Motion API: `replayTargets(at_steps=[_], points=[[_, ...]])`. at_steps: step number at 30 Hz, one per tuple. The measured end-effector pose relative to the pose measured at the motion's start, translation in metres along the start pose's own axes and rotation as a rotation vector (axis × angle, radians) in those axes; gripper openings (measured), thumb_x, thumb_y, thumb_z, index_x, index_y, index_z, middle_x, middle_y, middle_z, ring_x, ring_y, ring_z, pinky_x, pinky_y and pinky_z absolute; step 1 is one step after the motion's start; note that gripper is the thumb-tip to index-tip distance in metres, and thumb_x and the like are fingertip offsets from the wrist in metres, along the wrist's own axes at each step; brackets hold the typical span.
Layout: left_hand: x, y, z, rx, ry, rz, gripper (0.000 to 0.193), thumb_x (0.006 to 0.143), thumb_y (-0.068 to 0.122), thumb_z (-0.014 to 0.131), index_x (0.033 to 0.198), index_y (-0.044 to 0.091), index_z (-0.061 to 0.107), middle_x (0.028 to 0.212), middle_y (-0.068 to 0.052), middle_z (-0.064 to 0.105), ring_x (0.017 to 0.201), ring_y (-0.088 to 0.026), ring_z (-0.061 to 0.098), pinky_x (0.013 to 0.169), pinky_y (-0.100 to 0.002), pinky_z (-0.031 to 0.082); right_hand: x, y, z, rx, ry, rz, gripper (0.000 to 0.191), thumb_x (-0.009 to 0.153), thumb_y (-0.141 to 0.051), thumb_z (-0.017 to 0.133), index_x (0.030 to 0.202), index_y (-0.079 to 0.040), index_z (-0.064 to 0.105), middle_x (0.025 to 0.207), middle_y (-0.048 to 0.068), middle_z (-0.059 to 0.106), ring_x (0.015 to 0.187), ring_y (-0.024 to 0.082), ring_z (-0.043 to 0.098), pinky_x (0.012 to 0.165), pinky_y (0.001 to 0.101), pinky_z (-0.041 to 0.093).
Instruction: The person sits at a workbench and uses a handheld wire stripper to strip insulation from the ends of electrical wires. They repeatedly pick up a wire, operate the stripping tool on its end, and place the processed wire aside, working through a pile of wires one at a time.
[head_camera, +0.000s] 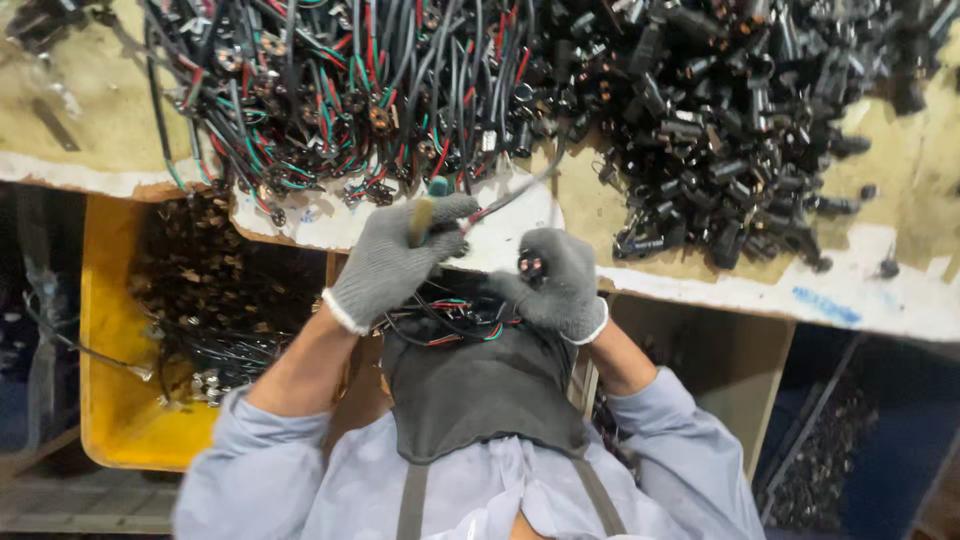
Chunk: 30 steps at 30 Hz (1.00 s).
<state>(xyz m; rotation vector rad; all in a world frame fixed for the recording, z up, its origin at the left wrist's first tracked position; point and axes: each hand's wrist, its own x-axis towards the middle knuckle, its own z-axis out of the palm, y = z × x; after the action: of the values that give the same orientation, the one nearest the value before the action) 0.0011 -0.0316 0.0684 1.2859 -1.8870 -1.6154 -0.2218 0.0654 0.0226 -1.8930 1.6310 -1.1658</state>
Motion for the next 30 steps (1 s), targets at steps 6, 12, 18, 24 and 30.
replayTargets(at_steps=[6,12,18,24,30], points=[[-0.022,0.022,0.035,-0.270,0.010,0.115,0.035,0.092,0.009,0.072,0.126,0.003,0.072,0.110,-0.006,0.077,0.095,-0.011,0.072,0.086,-0.028,0.058,0.006,-0.007,-0.008,0.033,-0.162,-0.245,0.067,0.074,-0.060,0.081,0.110,-0.006,0.066,0.078,0.010,0.060,0.069,0.034,0.061,0.065,0.0445,0.046],[-0.019,0.016,0.046,-0.443,0.021,0.046,0.037,0.093,0.009,0.071,0.129,0.001,0.068,0.119,-0.008,0.076,0.102,-0.011,0.071,0.091,-0.027,0.058,0.001,-0.007,-0.004,0.009,-0.193,-0.127,0.062,0.075,-0.060,0.078,0.108,-0.009,0.070,0.074,0.008,0.060,0.068,0.031,0.062,0.066,0.0439,0.045],[-0.025,0.007,0.047,-0.473,-0.009,-0.069,0.037,0.092,0.008,0.071,0.128,0.002,0.071,0.115,-0.009,0.078,0.100,-0.012,0.072,0.089,-0.028,0.059,0.000,-0.004,-0.009,-0.109,-0.205,-0.127,0.065,0.077,-0.064,0.081,0.105,-0.007,0.068,0.072,0.007,0.060,0.066,0.030,0.062,0.065,0.0434,0.046],[-0.028,0.026,0.054,-0.165,0.120,0.349,0.038,0.090,0.004,0.071,0.128,0.010,0.071,0.108,-0.009,0.071,0.093,-0.020,0.072,0.083,-0.033,0.058,0.000,-0.004,-0.014,0.070,-0.209,-0.140,0.082,0.072,-0.070,0.075,0.120,-0.004,0.066,0.074,0.007,0.060,0.066,0.029,0.062,0.064,0.0409,0.047],[-0.032,0.029,0.018,-0.081,0.200,0.586,0.026,0.092,0.006,0.076,0.117,0.010,0.073,0.099,-0.009,0.068,0.082,-0.022,0.068,0.072,-0.033,0.055,-0.001,-0.005,-0.012,0.179,-0.297,-0.074,0.054,0.090,-0.055,0.078,0.112,-0.008,0.065,0.079,0.008,0.064,0.069,0.028,0.066,0.065,0.0391,0.052]])
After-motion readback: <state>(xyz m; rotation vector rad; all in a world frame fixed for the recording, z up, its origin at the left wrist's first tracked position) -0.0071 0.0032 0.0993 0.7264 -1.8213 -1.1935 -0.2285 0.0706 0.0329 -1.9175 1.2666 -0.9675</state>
